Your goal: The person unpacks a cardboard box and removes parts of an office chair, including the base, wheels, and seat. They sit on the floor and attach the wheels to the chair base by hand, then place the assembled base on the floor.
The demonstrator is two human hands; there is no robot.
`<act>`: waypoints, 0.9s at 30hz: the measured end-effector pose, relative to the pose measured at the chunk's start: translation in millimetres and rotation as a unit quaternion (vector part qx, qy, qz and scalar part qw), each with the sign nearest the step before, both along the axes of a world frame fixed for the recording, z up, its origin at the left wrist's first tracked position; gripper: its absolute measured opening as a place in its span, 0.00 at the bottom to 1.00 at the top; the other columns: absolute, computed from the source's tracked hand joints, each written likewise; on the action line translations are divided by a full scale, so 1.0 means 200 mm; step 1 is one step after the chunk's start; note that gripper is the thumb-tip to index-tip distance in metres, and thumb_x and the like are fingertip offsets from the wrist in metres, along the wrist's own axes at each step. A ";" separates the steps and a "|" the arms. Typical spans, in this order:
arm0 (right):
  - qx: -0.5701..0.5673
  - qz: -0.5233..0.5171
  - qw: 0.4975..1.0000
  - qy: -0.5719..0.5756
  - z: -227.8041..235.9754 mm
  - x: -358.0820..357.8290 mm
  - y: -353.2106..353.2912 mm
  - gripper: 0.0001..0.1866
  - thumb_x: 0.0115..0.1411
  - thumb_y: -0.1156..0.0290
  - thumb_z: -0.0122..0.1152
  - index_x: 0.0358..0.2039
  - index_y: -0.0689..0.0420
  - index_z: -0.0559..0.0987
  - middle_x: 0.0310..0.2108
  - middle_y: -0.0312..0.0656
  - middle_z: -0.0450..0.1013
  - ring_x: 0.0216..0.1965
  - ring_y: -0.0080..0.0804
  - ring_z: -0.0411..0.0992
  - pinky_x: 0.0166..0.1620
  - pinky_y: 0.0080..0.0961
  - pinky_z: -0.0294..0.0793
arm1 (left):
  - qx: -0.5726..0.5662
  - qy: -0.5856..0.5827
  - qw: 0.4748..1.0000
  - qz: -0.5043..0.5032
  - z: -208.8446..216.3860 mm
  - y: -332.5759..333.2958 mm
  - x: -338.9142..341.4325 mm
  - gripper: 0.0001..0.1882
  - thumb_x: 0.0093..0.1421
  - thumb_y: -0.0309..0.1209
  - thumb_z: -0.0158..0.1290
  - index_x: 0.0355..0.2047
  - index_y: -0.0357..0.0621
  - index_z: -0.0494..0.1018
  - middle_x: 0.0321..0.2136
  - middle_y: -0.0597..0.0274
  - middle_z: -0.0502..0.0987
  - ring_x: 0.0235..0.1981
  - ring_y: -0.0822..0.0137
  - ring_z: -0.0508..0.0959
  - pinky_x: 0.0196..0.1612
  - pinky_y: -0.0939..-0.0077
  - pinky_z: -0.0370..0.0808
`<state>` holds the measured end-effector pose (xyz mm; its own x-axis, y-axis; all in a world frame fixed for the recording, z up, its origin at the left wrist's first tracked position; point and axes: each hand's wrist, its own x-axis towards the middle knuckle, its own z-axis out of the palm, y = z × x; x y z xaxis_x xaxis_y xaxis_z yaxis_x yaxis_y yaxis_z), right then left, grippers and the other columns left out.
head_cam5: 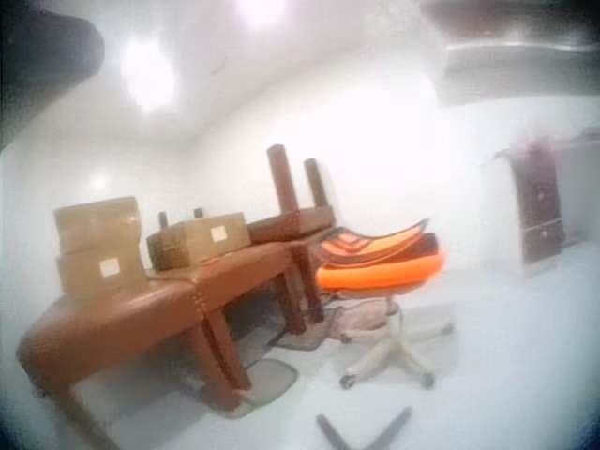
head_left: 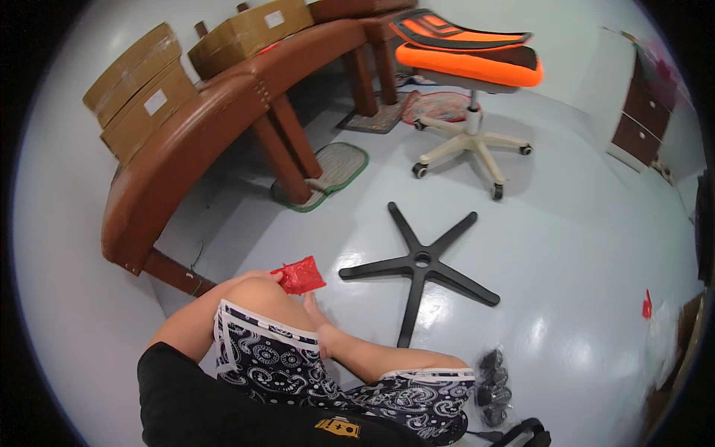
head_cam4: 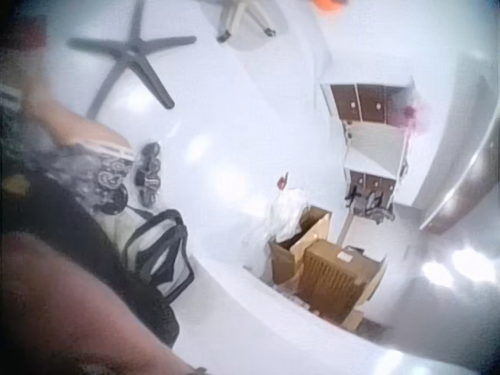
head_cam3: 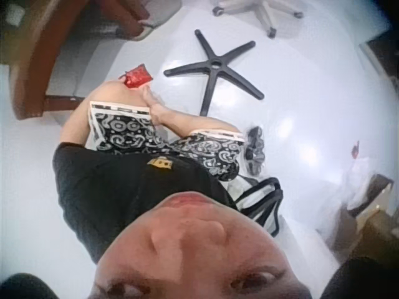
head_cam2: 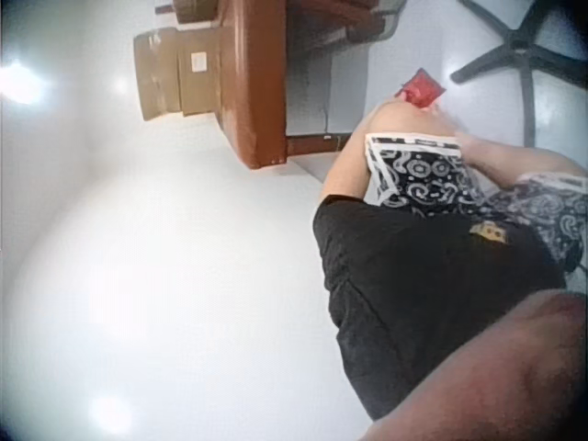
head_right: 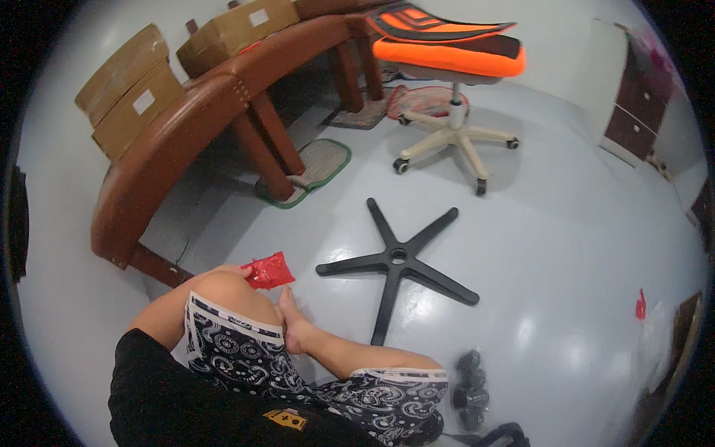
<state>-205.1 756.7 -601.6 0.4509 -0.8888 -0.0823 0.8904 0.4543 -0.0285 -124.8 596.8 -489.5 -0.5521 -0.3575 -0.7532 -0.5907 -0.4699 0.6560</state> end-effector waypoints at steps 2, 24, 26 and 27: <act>-0.021 -0.049 0.999 -0.002 -0.05 -0.02 0.03 0.50 0.46 0.24 0.25 0.53 0.55 0.64 0.49 0.44 0.67 0.48 0.38 0.66 0.50 0.43 0.65 | -0.010 0.039 0.999 -0.011 0.03 0.02 -0.11 0.16 0.60 0.41 0.47 0.39 0.42 0.72 0.30 0.59 0.76 0.28 0.70 0.75 0.35 0.75 0.72; -0.001 -0.103 0.989 -0.105 0.06 -0.10 -0.10 0.50 0.48 0.25 0.24 0.55 0.56 0.62 0.54 0.45 0.62 0.52 0.40 0.63 0.52 0.41 0.64 | -0.248 0.096 0.881 -0.390 -0.25 -0.24 -0.62 0.13 0.61 0.34 0.45 0.35 0.36 0.75 0.28 0.64 0.77 0.31 0.74 0.73 0.38 0.79 0.69; 0.009 -0.096 0.990 -0.102 0.02 -0.12 -0.07 0.50 0.48 0.25 0.24 0.55 0.56 0.62 0.54 0.45 0.61 0.52 0.40 0.63 0.53 0.41 0.63 | -0.310 0.037 0.828 -0.465 -0.25 -0.25 -0.63 0.13 0.60 0.33 0.45 0.33 0.37 0.75 0.28 0.63 0.77 0.30 0.74 0.73 0.38 0.78 0.69; 0.013 -0.091 0.991 -0.101 -0.01 -0.12 -0.05 0.50 0.48 0.25 0.24 0.55 0.56 0.62 0.55 0.45 0.61 0.52 0.41 0.62 0.53 0.41 0.63 | -0.344 0.000 0.784 -0.516 -0.22 -0.21 -0.68 0.12 0.60 0.33 0.46 0.33 0.38 0.76 0.27 0.62 0.77 0.30 0.73 0.73 0.38 0.78 0.69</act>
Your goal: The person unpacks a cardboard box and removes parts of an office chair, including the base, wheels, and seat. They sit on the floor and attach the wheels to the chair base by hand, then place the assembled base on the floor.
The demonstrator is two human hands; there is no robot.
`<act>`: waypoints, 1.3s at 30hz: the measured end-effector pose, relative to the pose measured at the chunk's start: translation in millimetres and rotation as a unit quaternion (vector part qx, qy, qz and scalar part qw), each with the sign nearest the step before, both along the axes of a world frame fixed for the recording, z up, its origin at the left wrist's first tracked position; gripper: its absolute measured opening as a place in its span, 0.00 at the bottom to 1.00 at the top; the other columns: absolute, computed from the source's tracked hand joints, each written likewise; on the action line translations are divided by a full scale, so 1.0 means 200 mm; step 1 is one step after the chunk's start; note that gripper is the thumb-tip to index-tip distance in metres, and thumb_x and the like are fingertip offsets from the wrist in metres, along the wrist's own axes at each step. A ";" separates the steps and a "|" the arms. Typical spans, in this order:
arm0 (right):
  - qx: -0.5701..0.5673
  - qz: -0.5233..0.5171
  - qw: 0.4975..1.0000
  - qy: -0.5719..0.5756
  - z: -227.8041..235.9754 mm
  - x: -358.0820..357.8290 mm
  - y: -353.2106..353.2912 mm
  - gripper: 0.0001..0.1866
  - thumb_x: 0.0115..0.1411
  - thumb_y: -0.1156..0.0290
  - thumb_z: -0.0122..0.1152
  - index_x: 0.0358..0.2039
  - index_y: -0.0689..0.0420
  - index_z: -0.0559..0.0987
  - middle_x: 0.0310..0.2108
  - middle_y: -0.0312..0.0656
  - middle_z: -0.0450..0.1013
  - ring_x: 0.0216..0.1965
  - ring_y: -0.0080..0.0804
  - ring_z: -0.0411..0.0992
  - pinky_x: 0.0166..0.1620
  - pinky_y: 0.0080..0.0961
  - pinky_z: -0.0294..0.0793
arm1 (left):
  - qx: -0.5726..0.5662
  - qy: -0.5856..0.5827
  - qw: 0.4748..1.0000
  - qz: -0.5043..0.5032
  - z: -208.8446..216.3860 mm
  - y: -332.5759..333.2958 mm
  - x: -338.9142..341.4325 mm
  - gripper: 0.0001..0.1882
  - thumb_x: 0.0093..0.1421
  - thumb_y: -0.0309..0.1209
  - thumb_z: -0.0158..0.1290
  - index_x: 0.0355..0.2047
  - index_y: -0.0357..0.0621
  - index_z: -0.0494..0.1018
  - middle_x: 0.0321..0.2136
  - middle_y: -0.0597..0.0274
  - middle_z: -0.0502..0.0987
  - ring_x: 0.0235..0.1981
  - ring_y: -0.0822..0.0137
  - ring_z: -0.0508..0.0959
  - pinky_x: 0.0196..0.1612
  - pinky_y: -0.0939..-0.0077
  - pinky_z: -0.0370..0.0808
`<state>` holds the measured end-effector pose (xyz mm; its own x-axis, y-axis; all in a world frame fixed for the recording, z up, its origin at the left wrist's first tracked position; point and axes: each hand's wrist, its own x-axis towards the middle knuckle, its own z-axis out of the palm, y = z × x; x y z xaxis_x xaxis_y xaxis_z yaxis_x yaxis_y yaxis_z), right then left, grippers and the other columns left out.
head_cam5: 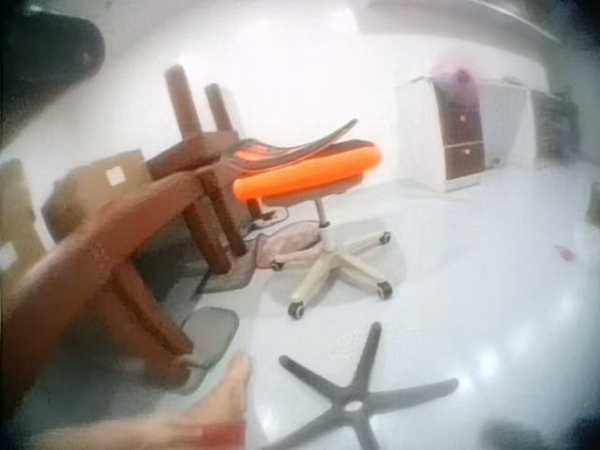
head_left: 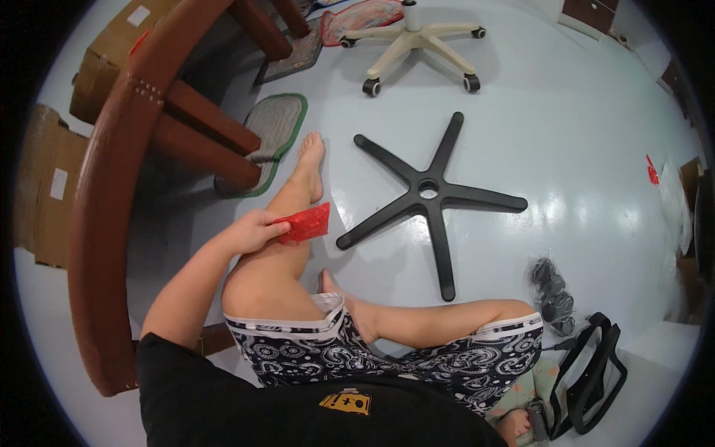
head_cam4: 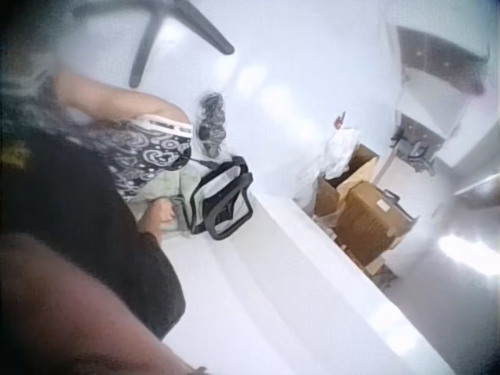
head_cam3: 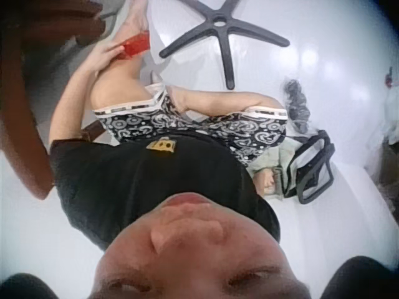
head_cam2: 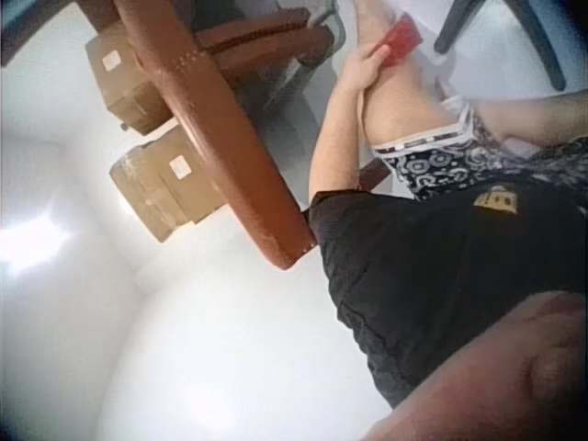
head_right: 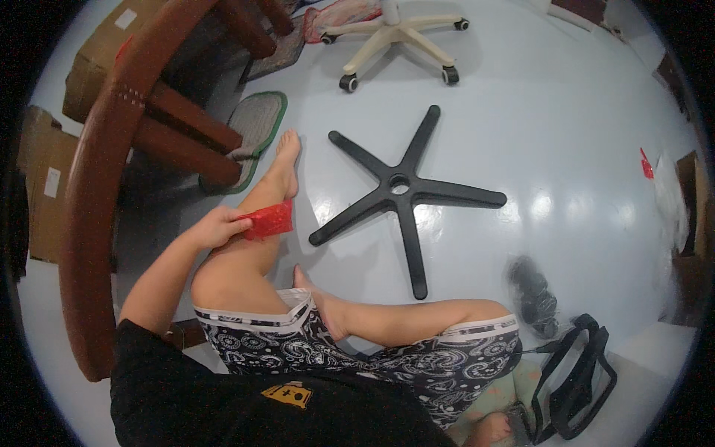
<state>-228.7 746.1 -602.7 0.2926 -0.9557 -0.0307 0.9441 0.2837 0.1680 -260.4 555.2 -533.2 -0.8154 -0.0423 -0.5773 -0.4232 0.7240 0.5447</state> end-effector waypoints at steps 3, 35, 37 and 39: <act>0.053 0.008 0.997 0.053 -0.17 0.01 0.23 0.50 0.49 0.26 0.24 0.55 0.56 0.61 0.55 0.45 0.60 0.53 0.41 0.62 0.53 0.40 0.63 | -0.084 0.011 0.983 -0.161 -0.01 0.13 -0.13 0.10 0.57 0.30 0.49 0.36 0.39 0.75 0.28 0.60 0.77 0.33 0.73 0.73 0.39 0.78 0.68; 0.371 -0.420 0.478 0.676 -0.23 -0.11 0.56 0.09 0.53 0.71 0.59 0.34 0.61 0.74 0.28 0.39 0.72 0.28 0.26 0.72 0.33 0.20 0.71 | 0.395 0.111 0.911 0.031 -0.45 0.63 0.11 0.17 0.55 0.22 0.52 0.46 0.39 0.67 0.34 0.60 0.76 0.36 0.73 0.75 0.39 0.81 0.71; 0.364 -0.375 0.512 0.682 -0.20 -0.14 0.58 0.09 0.52 0.71 0.60 0.33 0.61 0.75 0.27 0.41 0.72 0.29 0.29 0.72 0.33 0.21 0.71 | 0.402 0.093 0.909 0.050 -0.47 0.63 0.11 0.14 0.55 0.24 0.51 0.43 0.37 0.69 0.34 0.60 0.76 0.34 0.74 0.75 0.38 0.82 0.71; 0.349 -0.364 0.491 0.710 -0.20 -0.14 0.58 0.09 0.52 0.70 0.60 0.32 0.61 0.75 0.27 0.43 0.72 0.29 0.30 0.72 0.33 0.22 0.72 | 0.385 0.106 0.915 0.048 -0.49 0.62 0.11 0.11 0.56 0.25 0.51 0.40 0.37 0.71 0.33 0.60 0.76 0.33 0.75 0.75 0.36 0.83 0.72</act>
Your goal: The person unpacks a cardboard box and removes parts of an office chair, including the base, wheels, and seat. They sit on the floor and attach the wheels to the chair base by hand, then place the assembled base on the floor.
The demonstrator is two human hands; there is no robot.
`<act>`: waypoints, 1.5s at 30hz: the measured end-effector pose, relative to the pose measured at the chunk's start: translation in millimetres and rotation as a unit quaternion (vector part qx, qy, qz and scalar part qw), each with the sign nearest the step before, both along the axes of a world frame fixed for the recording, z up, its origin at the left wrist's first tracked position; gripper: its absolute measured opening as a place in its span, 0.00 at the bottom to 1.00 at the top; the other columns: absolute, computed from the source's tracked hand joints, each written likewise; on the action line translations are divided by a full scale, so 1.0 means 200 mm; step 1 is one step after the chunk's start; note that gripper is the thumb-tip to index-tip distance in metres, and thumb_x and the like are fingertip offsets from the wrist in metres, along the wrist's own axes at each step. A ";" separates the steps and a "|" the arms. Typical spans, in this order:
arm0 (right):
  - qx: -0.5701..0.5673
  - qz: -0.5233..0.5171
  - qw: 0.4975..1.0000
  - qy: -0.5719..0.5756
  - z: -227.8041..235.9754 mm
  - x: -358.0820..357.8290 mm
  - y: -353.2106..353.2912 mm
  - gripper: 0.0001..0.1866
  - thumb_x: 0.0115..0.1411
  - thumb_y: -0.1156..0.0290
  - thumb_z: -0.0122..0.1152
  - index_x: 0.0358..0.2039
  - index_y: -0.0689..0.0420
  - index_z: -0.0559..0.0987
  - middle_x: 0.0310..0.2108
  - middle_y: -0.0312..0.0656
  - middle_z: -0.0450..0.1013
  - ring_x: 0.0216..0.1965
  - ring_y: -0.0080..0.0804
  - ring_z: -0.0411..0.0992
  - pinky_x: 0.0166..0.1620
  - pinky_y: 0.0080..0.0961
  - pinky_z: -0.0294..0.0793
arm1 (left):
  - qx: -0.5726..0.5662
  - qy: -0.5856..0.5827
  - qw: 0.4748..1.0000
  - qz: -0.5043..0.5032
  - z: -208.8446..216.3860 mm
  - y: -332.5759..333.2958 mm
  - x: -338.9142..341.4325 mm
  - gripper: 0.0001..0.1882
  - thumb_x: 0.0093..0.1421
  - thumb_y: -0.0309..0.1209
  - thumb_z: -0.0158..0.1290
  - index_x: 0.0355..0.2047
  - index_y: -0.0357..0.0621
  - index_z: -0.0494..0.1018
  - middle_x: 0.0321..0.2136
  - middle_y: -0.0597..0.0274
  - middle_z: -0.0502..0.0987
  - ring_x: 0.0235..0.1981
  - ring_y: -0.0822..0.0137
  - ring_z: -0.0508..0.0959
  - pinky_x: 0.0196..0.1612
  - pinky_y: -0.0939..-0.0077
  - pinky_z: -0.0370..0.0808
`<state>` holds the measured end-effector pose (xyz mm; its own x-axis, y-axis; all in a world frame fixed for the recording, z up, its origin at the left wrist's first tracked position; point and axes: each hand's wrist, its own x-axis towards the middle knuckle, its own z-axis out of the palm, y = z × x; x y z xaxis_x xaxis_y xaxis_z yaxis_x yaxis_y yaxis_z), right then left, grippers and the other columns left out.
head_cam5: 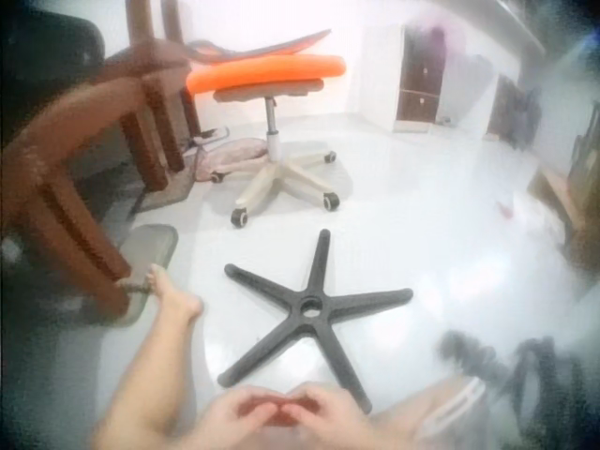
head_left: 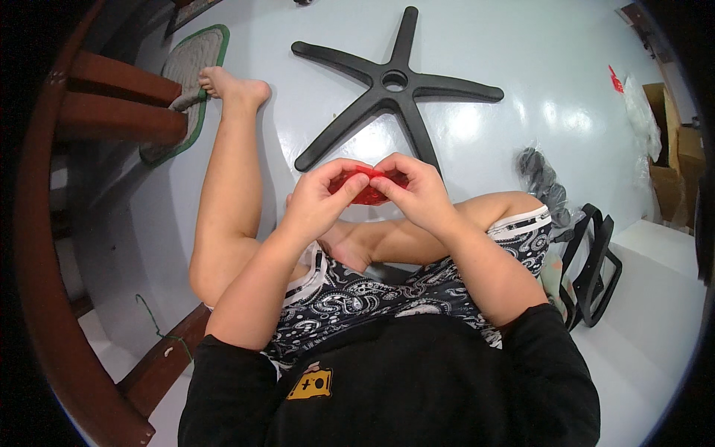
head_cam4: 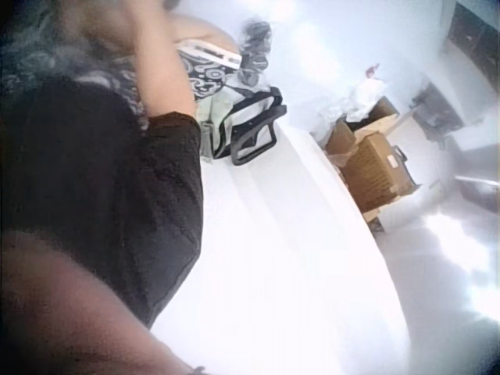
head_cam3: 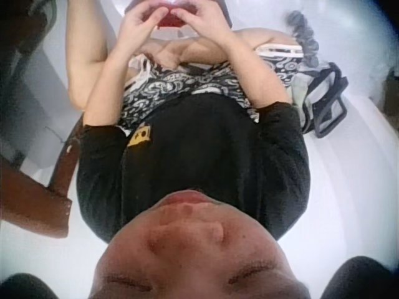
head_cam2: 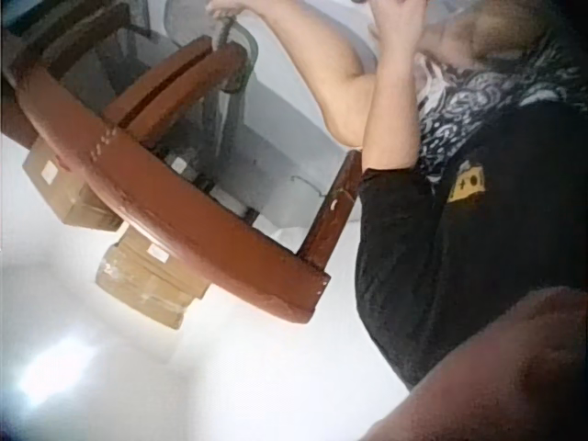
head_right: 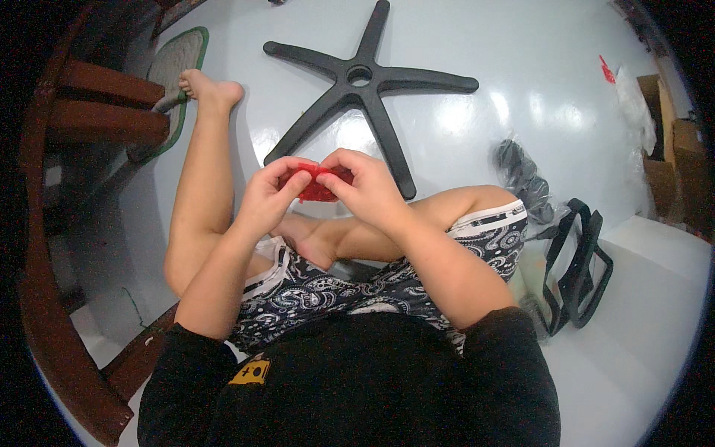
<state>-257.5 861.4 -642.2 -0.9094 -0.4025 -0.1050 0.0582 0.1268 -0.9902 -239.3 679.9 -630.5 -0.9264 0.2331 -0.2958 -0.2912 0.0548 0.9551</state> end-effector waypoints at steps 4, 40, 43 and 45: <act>0.033 -0.006 0.994 0.105 0.03 0.02 -0.01 0.08 0.51 0.71 0.59 0.31 0.61 0.75 0.27 0.44 0.72 0.28 0.31 0.72 0.32 0.23 0.72 | -0.110 0.115 0.987 0.012 -0.02 0.00 0.00 0.07 0.55 0.26 0.51 0.35 0.37 0.73 0.30 0.61 0.76 0.30 0.75 0.75 0.34 0.83 0.72; 0.060 -0.010 0.993 0.103 -0.13 -0.02 -0.02 0.10 0.50 0.71 0.58 0.32 0.61 0.73 0.27 0.42 0.69 0.29 0.32 0.70 0.31 0.25 0.70 | 0.045 -0.048 0.992 0.110 -0.20 -0.02 -0.03 0.06 0.59 0.30 0.49 0.31 0.40 0.70 0.25 0.66 0.73 0.25 0.77 0.73 0.29 0.83 0.71; 0.013 0.009 0.999 -0.036 -0.17 -0.05 0.03 0.10 0.52 0.70 0.57 0.34 0.61 0.75 0.26 0.39 0.71 0.28 0.27 0.71 0.32 0.23 0.70 | 0.104 -0.044 0.988 0.109 -0.18 -0.11 -0.09 0.05 0.59 0.29 0.49 0.33 0.41 0.69 0.28 0.67 0.73 0.28 0.79 0.73 0.33 0.85 0.71; -0.024 0.003 0.997 -0.077 -0.20 -0.04 0.01 0.08 0.53 0.70 0.56 0.33 0.58 0.77 0.22 0.39 0.72 0.25 0.28 0.71 0.31 0.24 0.70 | 0.082 -0.050 0.987 0.126 -0.14 -0.15 -0.09 0.08 0.56 0.28 0.51 0.37 0.41 0.69 0.31 0.67 0.74 0.32 0.76 0.74 0.37 0.82 0.71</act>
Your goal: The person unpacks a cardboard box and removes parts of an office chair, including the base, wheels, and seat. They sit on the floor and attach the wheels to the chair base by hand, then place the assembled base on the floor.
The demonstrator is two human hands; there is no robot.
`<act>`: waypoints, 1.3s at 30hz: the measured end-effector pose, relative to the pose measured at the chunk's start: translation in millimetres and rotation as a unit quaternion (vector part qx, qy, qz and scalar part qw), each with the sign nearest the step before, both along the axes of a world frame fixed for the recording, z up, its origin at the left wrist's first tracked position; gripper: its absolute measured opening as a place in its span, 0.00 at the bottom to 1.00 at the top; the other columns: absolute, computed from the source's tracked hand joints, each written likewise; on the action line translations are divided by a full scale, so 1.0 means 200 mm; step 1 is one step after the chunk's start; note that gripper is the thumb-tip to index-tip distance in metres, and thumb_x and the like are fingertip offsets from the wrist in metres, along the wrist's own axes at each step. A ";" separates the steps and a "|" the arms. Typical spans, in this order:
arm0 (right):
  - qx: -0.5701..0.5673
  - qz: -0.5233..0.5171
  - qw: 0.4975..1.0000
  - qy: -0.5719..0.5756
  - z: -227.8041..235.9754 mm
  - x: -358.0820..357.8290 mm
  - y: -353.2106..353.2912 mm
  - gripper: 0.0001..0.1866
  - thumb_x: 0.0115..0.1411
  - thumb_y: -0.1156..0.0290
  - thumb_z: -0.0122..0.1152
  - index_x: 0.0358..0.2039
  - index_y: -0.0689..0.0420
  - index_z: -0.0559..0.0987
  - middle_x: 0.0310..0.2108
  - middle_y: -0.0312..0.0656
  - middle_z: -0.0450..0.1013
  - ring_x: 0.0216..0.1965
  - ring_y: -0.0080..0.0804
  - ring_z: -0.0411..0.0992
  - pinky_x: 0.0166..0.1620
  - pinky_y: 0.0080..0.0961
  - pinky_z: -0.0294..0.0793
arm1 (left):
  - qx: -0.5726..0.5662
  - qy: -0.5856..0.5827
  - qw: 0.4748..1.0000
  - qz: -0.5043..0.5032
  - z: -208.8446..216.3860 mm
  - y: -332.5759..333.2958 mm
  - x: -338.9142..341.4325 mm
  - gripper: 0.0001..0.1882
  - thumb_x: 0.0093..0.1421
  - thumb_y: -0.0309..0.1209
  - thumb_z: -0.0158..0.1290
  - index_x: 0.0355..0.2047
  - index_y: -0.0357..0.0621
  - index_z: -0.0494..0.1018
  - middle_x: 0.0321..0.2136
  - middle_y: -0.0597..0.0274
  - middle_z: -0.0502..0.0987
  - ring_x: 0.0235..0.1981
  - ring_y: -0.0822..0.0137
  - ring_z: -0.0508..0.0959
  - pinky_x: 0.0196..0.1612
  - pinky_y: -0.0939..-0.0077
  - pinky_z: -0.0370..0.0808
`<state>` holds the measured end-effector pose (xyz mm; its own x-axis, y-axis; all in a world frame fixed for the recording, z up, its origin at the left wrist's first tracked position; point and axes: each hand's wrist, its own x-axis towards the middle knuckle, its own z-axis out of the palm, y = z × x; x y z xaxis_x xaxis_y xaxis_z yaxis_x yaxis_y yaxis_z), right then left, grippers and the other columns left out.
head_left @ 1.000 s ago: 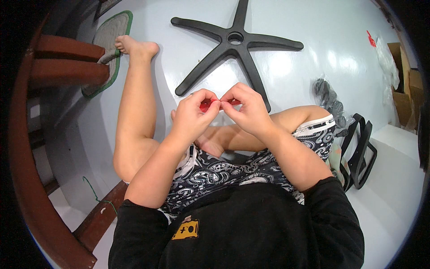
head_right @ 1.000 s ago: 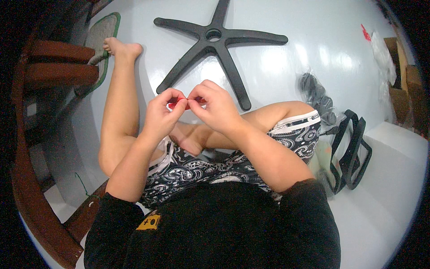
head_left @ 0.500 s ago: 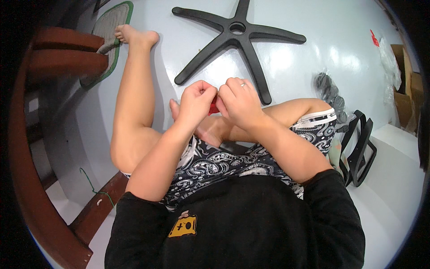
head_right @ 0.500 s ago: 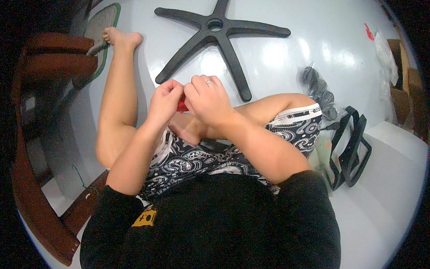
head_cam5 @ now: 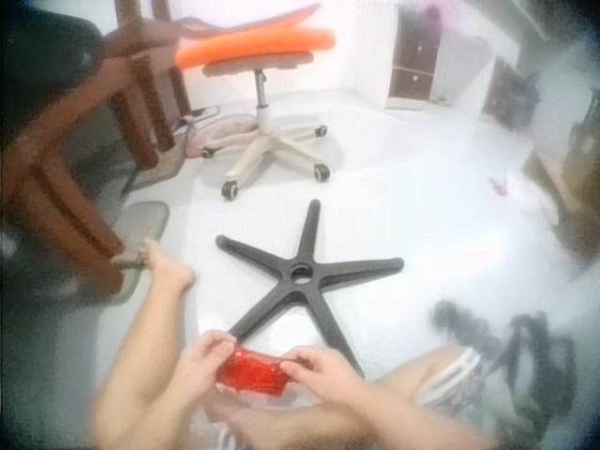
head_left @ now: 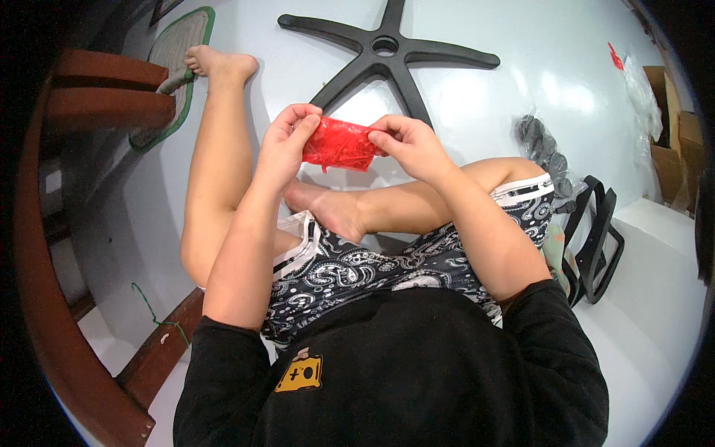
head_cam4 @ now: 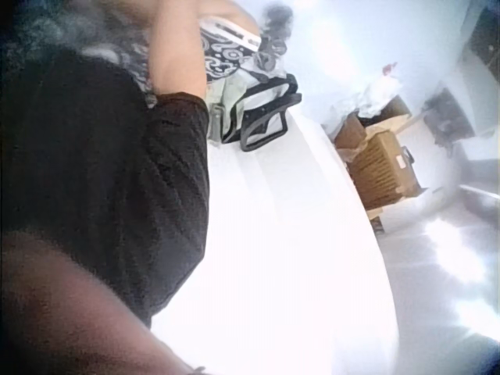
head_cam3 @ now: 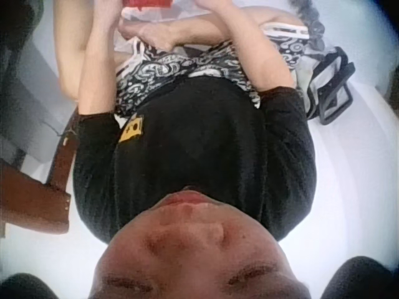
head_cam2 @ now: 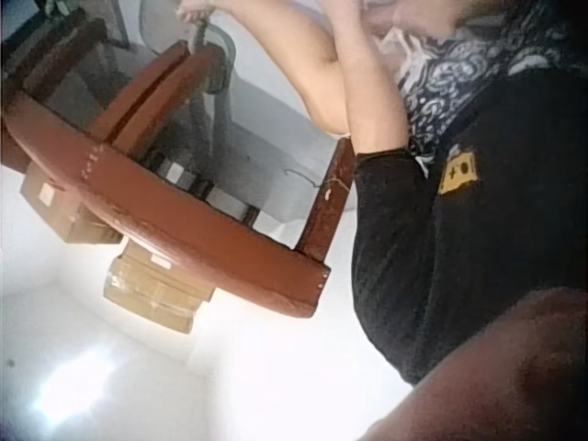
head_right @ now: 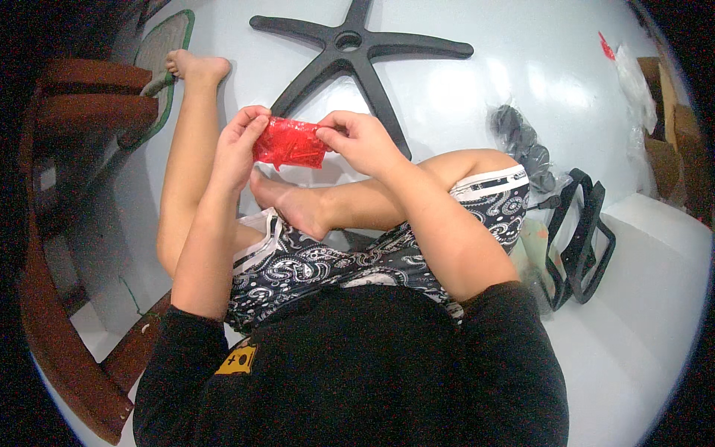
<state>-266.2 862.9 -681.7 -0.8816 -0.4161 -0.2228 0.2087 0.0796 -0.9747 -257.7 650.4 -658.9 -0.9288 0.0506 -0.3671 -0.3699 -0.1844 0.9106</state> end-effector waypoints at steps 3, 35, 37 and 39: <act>0.106 0.068 0.976 0.175 0.04 0.02 -0.01 0.07 0.52 0.69 0.57 0.30 0.56 0.78 0.24 0.41 0.72 0.25 0.32 0.72 0.31 0.25 0.71 | -0.347 0.265 0.896 -0.079 0.06 0.03 0.04 0.14 0.53 0.27 0.53 0.40 0.39 0.69 0.35 0.64 0.75 0.38 0.69 0.74 0.43 0.77 0.70; 0.029 -0.159 0.979 -0.126 -0.49 0.12 -0.14 0.11 0.49 0.68 0.54 0.21 0.64 0.77 0.19 0.45 0.73 0.21 0.34 0.72 0.27 0.34 0.71 | -0.498 0.458 0.694 -0.246 -0.32 0.18 0.02 0.09 0.42 0.23 0.55 0.27 0.42 0.70 0.25 0.52 0.73 0.31 0.53 0.72 0.35 0.59 0.68; -0.055 -0.214 0.960 -0.172 -0.54 0.10 -0.38 0.11 0.48 0.69 0.57 0.18 0.65 0.75 0.17 0.46 0.72 0.17 0.36 0.70 0.22 0.36 0.70 | -0.490 0.402 0.745 -0.207 -0.25 0.05 0.06 0.06 0.46 0.20 0.52 0.24 0.37 0.65 0.24 0.49 0.70 0.30 0.48 0.69 0.32 0.59 0.67; -0.029 -0.126 0.991 -0.034 -0.37 0.03 -0.25 0.16 0.45 0.66 0.62 0.30 0.64 0.74 0.30 0.47 0.71 0.32 0.39 0.70 0.36 0.35 0.70 | -0.437 0.329 0.819 -0.172 -0.21 0.04 0.02 0.03 0.52 0.22 0.48 0.26 0.35 0.65 0.27 0.53 0.70 0.31 0.56 0.71 0.34 0.66 0.69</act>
